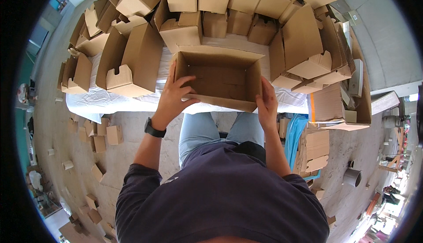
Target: The person places items into cardboard boxes and organizes the boxes on a table. The person picks up small packages, inserts them into boxes, and arranges the boxes in rows.
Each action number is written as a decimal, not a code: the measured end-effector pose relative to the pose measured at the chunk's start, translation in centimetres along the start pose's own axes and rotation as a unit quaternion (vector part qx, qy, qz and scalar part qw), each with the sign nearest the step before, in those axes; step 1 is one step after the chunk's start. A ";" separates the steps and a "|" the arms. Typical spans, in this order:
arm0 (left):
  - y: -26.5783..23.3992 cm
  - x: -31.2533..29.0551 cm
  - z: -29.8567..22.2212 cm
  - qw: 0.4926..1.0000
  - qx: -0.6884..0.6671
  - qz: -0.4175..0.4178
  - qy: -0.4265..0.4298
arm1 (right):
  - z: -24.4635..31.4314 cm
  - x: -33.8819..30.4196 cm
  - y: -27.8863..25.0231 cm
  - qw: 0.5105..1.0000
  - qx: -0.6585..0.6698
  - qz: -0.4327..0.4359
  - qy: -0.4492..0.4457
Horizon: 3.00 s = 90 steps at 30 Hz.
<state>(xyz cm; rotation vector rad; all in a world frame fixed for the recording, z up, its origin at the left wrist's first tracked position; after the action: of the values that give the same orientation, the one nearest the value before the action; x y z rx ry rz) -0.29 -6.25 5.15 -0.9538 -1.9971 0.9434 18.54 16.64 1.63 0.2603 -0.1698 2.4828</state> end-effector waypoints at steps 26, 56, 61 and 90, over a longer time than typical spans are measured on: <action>1.1 1.6 0.6 0.998 -0.005 -0.058 0.028 | 3.0 15.0 5.1 0.782 -0.599 0.152 -0.078; 2.8 1.0 1.6 0.988 -0.034 -0.141 0.058 | 1.4 3.8 5.8 0.799 -0.537 0.184 -0.198; 2.6 1.7 1.7 0.985 -0.064 -0.150 0.055 | 2.9 4.3 6.6 0.805 -0.531 0.165 -0.205; 0.7 4.0 0.9 0.997 0.002 -0.038 0.073 | 7.2 -0.5 -4.7 0.886 -0.390 -0.037 -0.249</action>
<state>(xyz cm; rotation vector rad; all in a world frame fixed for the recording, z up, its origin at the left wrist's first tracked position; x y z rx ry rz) -2.69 -2.86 5.30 -0.9114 -1.8940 0.8133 22.86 18.75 8.80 0.5278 -1.3011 2.0169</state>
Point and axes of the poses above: each hand's wrist, its own x-axis towards the middle knuckle, its own y-axis out of the palm, z = x × y, the point moved 2 cm from there along x, towards the middle knuckle, and after that the axes turned 2 degrees about z, right-handed, at the moved point
